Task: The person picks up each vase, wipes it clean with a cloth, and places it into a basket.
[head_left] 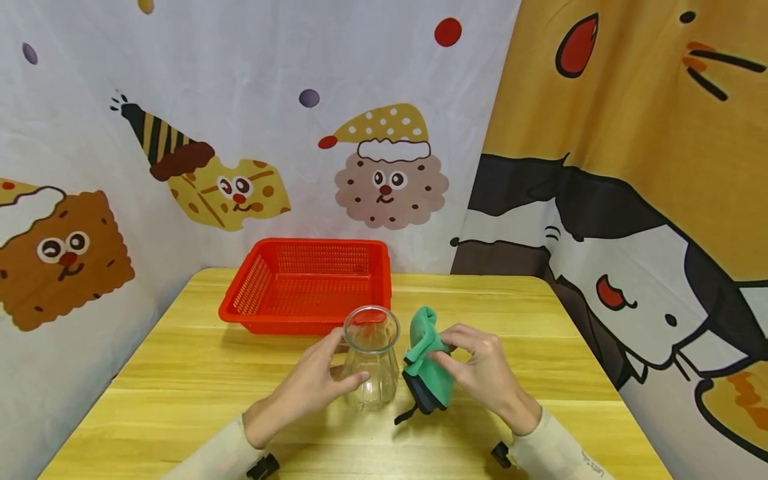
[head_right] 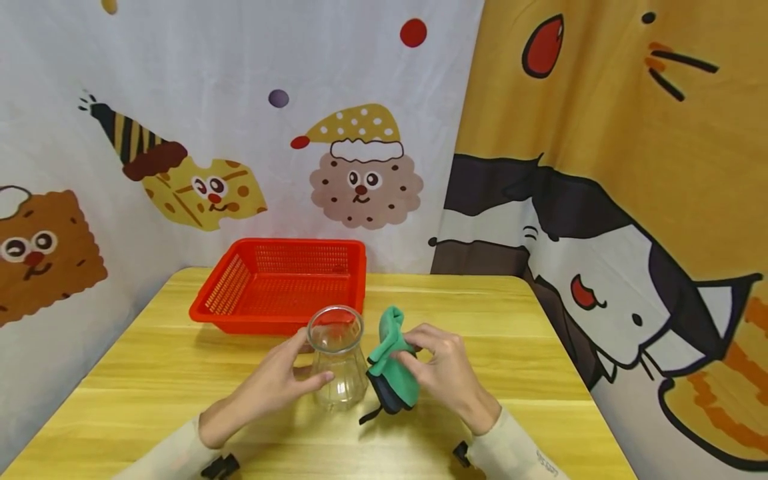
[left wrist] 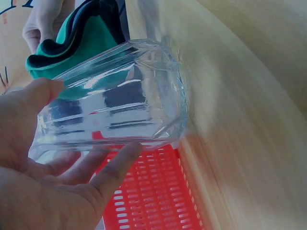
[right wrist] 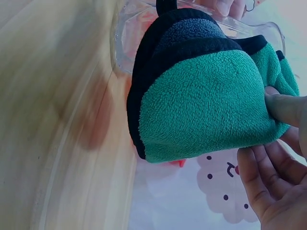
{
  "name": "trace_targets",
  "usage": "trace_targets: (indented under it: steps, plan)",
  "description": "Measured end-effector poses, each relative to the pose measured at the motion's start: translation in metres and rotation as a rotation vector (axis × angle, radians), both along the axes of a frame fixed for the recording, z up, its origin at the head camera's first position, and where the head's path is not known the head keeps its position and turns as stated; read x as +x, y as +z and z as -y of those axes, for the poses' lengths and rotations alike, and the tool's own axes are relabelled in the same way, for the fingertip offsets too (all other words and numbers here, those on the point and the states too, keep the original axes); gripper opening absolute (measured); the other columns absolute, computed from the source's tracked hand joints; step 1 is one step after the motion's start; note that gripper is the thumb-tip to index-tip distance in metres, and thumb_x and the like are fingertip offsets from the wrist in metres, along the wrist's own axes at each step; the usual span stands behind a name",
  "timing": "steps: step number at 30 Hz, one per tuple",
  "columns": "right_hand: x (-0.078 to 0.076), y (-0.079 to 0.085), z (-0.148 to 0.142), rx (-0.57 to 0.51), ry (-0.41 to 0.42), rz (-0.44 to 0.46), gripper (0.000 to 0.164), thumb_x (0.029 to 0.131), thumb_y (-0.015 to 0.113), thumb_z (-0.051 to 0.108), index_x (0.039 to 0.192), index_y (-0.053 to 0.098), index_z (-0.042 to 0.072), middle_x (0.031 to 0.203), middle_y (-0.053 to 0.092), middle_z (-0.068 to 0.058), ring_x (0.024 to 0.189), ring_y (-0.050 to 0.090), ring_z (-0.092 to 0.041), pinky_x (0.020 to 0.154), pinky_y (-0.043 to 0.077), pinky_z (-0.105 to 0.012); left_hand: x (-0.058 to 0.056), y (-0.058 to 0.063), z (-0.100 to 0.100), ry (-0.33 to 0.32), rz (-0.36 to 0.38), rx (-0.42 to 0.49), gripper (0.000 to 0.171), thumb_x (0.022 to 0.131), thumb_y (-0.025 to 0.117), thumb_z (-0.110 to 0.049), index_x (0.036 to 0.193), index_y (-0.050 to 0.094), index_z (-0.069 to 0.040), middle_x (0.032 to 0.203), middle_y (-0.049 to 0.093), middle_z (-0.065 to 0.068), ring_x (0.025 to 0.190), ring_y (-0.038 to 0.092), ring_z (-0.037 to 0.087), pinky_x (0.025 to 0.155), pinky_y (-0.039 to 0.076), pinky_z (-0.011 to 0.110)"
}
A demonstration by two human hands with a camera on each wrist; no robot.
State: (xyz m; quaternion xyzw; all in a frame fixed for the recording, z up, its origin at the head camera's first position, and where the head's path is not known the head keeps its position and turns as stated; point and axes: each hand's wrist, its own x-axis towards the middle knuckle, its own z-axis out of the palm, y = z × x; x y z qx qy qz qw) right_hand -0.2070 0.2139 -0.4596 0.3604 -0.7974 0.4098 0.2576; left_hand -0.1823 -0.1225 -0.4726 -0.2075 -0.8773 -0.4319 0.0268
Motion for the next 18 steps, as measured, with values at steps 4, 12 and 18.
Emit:
trace_targets:
  steps: [4, 12, 18]
  plan:
    - [0.0014, -0.0018, 0.0011, 0.004, 0.005, 0.007, 0.031, 0.085, 0.099, -0.008, 0.106, 0.091, 0.013, 0.1, 0.088, -0.002, 0.087, 0.085, -0.016, 0.08, 0.071, -0.018, -0.0003, -0.0006, 0.004, -0.032, 0.014, 0.047, 0.064, 0.105, 0.091, -0.032, 0.157, 0.058, -0.016, 0.151, 0.078, 0.015, 0.141, 0.075, 0.043, 0.108, 0.072, 0.055]
    - [0.0038, -0.0045, 0.0029, 0.023, 0.014, 0.026, 0.029, 0.086, 0.099, -0.008, 0.105, 0.09, 0.012, 0.098, 0.088, -0.004, 0.086, 0.083, -0.012, 0.078, 0.071, -0.018, 0.0014, -0.0013, 0.0085, -0.055, 0.051, 0.083, 0.064, 0.112, 0.083, -0.029, 0.169, 0.059, -0.012, 0.151, 0.072, 0.017, 0.142, 0.072, 0.044, 0.107, 0.073, 0.046]
    - [0.0053, -0.0091, 0.0066, 0.061, 0.014, 0.016, 0.028, 0.085, 0.099, -0.006, 0.102, 0.089, 0.014, 0.096, 0.086, 0.004, 0.084, 0.077, -0.004, 0.075, 0.069, -0.018, 0.0021, -0.0004, 0.0039, -0.047, 0.062, 0.072, 0.066, 0.112, 0.082, -0.025, 0.171, 0.056, -0.014, 0.155, 0.071, 0.016, 0.143, 0.073, 0.042, 0.104, 0.074, 0.038]
